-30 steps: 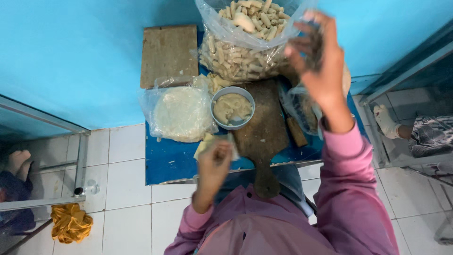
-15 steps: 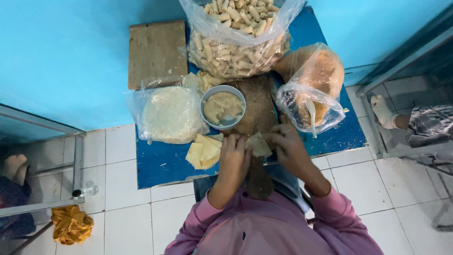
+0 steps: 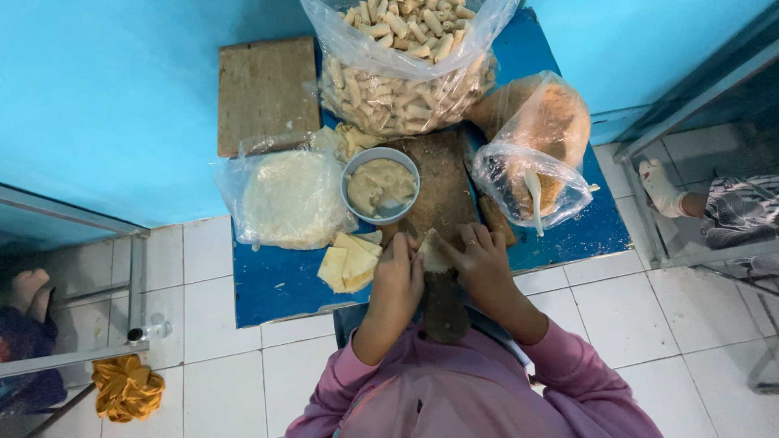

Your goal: The person sits at a small blue table and shapes flat triangular dough pieces by hand, folding and pressing each piece, dipping fingers into a bowl of paste or coating, and stacking the finished dough pieces on the table next to a large bag of dough pieces.

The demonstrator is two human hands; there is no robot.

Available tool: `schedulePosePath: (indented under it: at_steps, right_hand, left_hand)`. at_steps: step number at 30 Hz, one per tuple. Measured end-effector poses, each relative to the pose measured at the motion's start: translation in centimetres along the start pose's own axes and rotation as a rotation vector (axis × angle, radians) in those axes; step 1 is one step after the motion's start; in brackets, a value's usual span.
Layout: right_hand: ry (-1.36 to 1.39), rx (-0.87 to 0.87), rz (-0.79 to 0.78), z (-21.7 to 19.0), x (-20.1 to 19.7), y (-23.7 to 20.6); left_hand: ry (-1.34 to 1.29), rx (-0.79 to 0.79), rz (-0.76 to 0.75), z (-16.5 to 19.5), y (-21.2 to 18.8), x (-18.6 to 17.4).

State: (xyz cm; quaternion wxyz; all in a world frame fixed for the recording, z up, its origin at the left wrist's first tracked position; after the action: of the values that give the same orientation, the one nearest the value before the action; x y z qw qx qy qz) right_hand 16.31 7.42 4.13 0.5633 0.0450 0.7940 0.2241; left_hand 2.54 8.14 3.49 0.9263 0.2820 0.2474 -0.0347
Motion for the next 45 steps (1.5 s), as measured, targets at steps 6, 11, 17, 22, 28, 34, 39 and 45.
schedulePosePath:
  at_steps: [6, 11, 17, 22, 28, 34, 39, 45]
  right_hand:
    - [-0.073, -0.035, 0.113, 0.0, -1.0, 0.4]
    - [-0.018, -0.028, -0.045, -0.6, 0.5, 0.2]
    - [0.229, 0.073, 0.14, 2.7, -4.3, 0.0]
    - [-0.002, 0.417, 0.351, 8.7, -9.1, -1.0]
    - [0.221, 0.455, 0.26, 10.6, -7.4, -1.2]
    - [0.163, 0.423, 0.538, 11.8, -7.4, -1.5]
    - [0.094, 0.296, 0.605, 11.5, -6.8, -0.8]
    - [0.473, 0.514, 0.638, 14.4, -6.1, -2.7]
  left_hand:
    - [0.026, -0.013, 0.002, -0.4, -0.1, 0.3]
    - [0.066, 0.037, 0.023, 0.0, -0.1, 0.1]
    - [0.048, -0.057, -0.008, -0.4, -0.3, 0.2]
    - [0.077, -0.015, 0.007, 0.0, -0.1, 0.0]
    - [0.029, 0.014, 0.062, 0.0, -0.3, -0.2]
    - [0.001, -0.021, 0.068, -0.6, -0.5, -0.2]
    - [0.0, -0.028, 0.062, -0.5, -0.8, -0.3]
    - [0.043, -0.024, 0.048, -0.1, -1.0, -0.4]
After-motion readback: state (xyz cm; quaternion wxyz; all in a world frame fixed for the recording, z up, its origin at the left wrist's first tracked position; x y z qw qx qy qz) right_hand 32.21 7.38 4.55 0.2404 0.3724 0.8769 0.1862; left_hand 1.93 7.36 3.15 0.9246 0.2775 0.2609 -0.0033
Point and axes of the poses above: each hand's wrist, its own y-axis towards the middle knuckle, its own x-axis out of the palm, z = x × y, the point moved 9 cm from there along y, towards the middle knuckle, and after that the axes turned 13 degrees about x, right-handed, at the moved point
